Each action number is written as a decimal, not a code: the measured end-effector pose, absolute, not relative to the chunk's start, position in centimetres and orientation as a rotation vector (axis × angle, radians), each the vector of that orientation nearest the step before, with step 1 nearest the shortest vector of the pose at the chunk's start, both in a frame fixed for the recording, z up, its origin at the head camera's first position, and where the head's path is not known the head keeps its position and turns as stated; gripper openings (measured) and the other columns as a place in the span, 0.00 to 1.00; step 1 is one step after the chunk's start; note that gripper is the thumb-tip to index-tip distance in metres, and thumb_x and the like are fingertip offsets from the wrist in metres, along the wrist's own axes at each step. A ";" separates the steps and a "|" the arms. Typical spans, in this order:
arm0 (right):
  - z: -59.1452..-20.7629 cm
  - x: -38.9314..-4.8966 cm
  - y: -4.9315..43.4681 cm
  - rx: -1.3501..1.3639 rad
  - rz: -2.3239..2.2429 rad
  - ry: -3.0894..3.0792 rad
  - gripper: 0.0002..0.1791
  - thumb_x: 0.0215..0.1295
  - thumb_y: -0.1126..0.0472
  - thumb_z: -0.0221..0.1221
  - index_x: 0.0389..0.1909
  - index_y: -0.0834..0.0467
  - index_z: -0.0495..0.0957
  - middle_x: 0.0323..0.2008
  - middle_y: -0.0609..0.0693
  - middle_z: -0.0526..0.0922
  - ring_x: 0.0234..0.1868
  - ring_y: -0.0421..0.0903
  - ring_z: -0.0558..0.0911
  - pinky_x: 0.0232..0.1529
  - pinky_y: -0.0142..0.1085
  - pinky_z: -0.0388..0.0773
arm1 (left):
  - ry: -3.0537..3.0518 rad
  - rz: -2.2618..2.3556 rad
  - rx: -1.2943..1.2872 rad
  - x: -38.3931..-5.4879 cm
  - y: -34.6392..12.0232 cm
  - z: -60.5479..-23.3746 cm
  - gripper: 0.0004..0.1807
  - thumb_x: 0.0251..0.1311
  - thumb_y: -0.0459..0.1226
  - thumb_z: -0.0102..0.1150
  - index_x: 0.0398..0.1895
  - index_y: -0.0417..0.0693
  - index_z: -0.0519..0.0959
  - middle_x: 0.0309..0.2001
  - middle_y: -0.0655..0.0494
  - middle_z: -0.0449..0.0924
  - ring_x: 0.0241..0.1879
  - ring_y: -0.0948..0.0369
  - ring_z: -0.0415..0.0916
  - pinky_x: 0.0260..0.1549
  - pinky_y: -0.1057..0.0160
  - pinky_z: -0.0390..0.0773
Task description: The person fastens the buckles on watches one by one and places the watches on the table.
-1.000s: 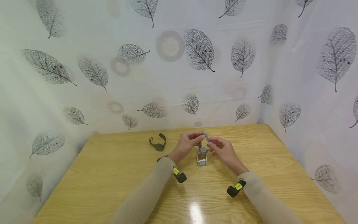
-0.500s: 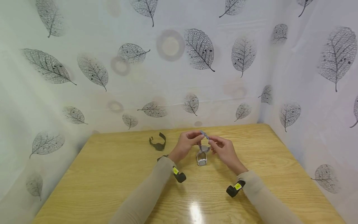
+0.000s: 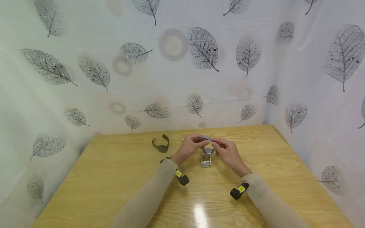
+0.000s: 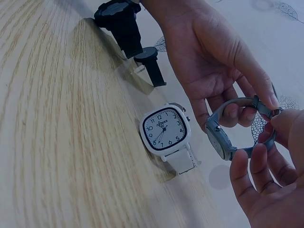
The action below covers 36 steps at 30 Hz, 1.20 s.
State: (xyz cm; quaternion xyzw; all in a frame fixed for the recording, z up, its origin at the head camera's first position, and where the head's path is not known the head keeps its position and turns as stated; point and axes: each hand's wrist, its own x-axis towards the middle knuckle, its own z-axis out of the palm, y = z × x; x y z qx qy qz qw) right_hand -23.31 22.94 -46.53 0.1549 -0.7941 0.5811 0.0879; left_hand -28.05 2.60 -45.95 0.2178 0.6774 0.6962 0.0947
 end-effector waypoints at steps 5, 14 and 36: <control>-46.3 -23.2 22.9 0.467 1.716 -2.373 0.18 0.77 0.60 0.58 0.61 0.66 0.80 0.34 0.69 0.82 0.28 0.52 0.83 0.30 0.43 0.85 | 2.021 2.064 0.646 -27.9 2.7 -46.1 0.09 0.66 0.42 0.70 0.40 0.47 0.89 0.42 0.39 0.87 0.46 0.34 0.80 0.39 0.61 0.85; -46.4 -23.2 22.7 0.455 1.748 -2.363 0.19 0.78 0.57 0.58 0.63 0.61 0.79 0.40 0.69 0.82 0.30 0.55 0.83 0.31 0.44 0.85 | 1.942 2.156 0.620 -27.9 3.1 -46.2 0.11 0.67 0.42 0.68 0.41 0.44 0.88 0.33 0.39 0.82 0.31 0.57 0.78 0.38 0.63 0.84; -47.0 -22.7 21.8 0.308 2.063 -2.139 0.23 0.75 0.59 0.61 0.58 0.76 0.76 0.42 0.64 0.82 0.29 0.44 0.80 0.32 0.37 0.86 | 1.853 2.267 0.555 -28.0 2.5 -46.0 0.11 0.67 0.39 0.69 0.45 0.39 0.87 0.32 0.57 0.84 0.30 0.61 0.79 0.41 0.58 0.86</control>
